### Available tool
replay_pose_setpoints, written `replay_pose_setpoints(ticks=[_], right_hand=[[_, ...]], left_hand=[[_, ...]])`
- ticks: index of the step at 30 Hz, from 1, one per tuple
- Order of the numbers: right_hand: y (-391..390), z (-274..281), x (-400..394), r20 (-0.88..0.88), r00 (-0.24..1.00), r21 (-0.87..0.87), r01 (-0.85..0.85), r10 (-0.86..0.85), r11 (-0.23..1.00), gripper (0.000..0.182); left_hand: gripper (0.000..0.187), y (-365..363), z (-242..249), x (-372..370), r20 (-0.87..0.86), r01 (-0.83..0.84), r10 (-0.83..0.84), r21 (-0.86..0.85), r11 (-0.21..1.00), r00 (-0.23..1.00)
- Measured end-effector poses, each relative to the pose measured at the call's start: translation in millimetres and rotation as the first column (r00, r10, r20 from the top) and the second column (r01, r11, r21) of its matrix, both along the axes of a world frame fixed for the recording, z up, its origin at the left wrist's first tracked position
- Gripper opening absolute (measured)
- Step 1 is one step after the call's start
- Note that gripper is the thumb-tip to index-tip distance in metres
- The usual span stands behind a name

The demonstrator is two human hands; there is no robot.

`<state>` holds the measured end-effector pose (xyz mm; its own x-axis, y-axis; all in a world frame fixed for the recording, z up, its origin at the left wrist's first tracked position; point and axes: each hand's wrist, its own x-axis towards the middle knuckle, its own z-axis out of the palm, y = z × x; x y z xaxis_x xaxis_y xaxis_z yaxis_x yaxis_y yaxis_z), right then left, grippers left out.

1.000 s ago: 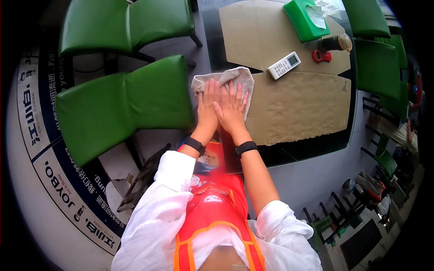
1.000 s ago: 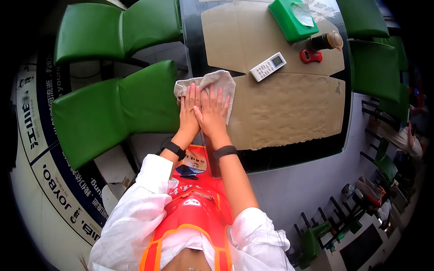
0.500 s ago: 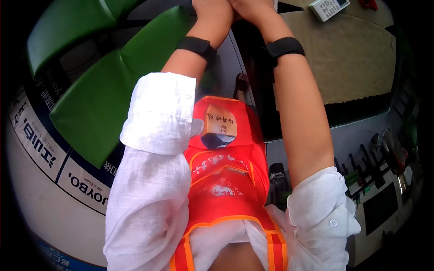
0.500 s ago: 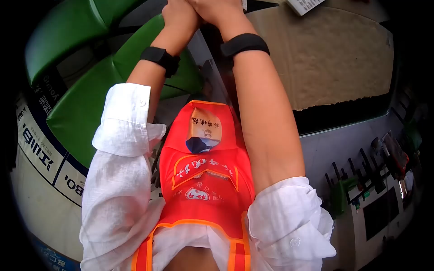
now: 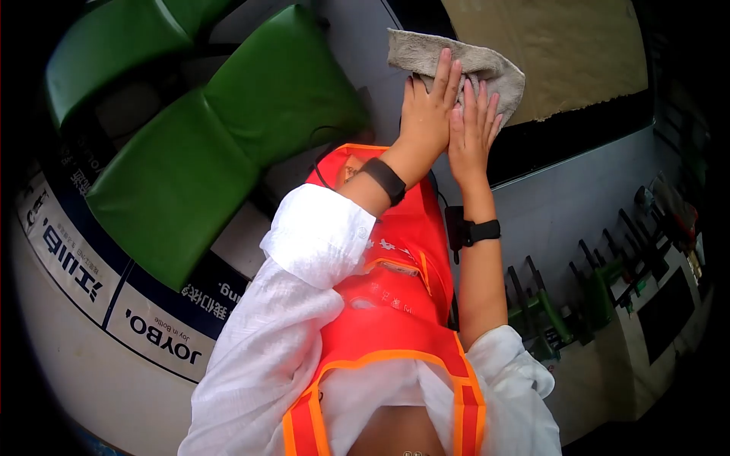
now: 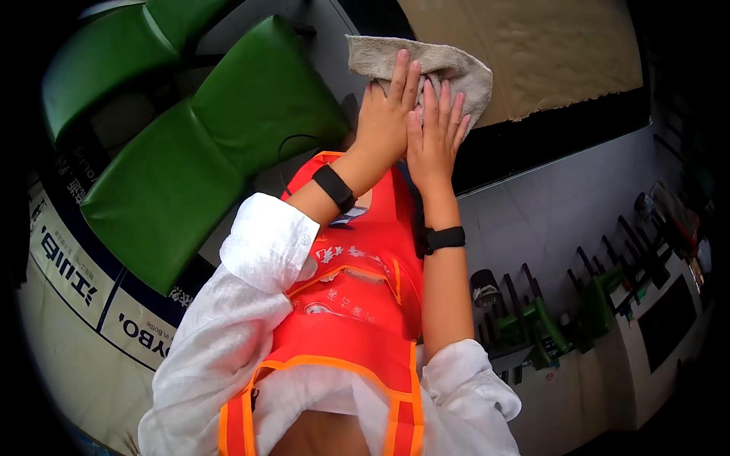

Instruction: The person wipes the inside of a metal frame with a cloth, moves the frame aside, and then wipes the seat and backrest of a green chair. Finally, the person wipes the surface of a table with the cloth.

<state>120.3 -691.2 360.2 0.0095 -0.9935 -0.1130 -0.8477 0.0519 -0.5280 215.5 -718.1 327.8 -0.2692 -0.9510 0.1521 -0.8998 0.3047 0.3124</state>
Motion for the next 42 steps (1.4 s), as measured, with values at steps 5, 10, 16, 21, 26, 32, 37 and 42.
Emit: replay_pose_setpoints(ticks=[5,10,16,21,26,32,37,42], right_hand=[[30,1,9,0.019,0.978,0.083,0.205,-0.208,0.975,0.050],[17,-10,33,-0.079,0.962,0.041,0.265,-0.261,0.963,0.050],[-29,-8,55,0.025,0.993,0.025,0.113,-0.113,0.993,0.047],[-66,-7,64,0.013,1.000,0.039,-0.022,0.022,0.999,0.046],[-106,-9,75,-0.034,0.996,0.096,-0.084,0.088,0.992,0.047],[-188,-4,107,-0.038,0.983,0.170,-0.173,0.182,0.970,0.047],[-287,-16,152,-0.091,0.962,0.066,-0.251,0.257,0.966,0.049],[-403,-19,199,-0.082,0.957,0.032,-0.275,0.277,0.961,0.051]], left_hand=[[0.065,16,17,7,-0.037,0.057,-0.054,0.079,0.995,0.998],[0.056,6,24,26,0.019,0.063,-0.065,0.089,0.994,0.998],[0.051,-31,14,66,0.039,0.026,-0.024,-0.046,0.999,0.999],[0.050,-69,16,88,0.019,0.063,-0.061,-0.078,0.995,0.998],[0.050,-102,16,102,0.026,0.106,-0.104,-0.064,0.992,0.994],[0.054,-169,15,132,-0.050,0.021,-0.018,0.062,0.998,0.999],[0.062,-257,15,171,-0.183,-0.128,0.134,0.045,0.991,0.974],[0.065,-370,12,219,-0.094,-0.174,0.177,0.038,0.984,0.980]])
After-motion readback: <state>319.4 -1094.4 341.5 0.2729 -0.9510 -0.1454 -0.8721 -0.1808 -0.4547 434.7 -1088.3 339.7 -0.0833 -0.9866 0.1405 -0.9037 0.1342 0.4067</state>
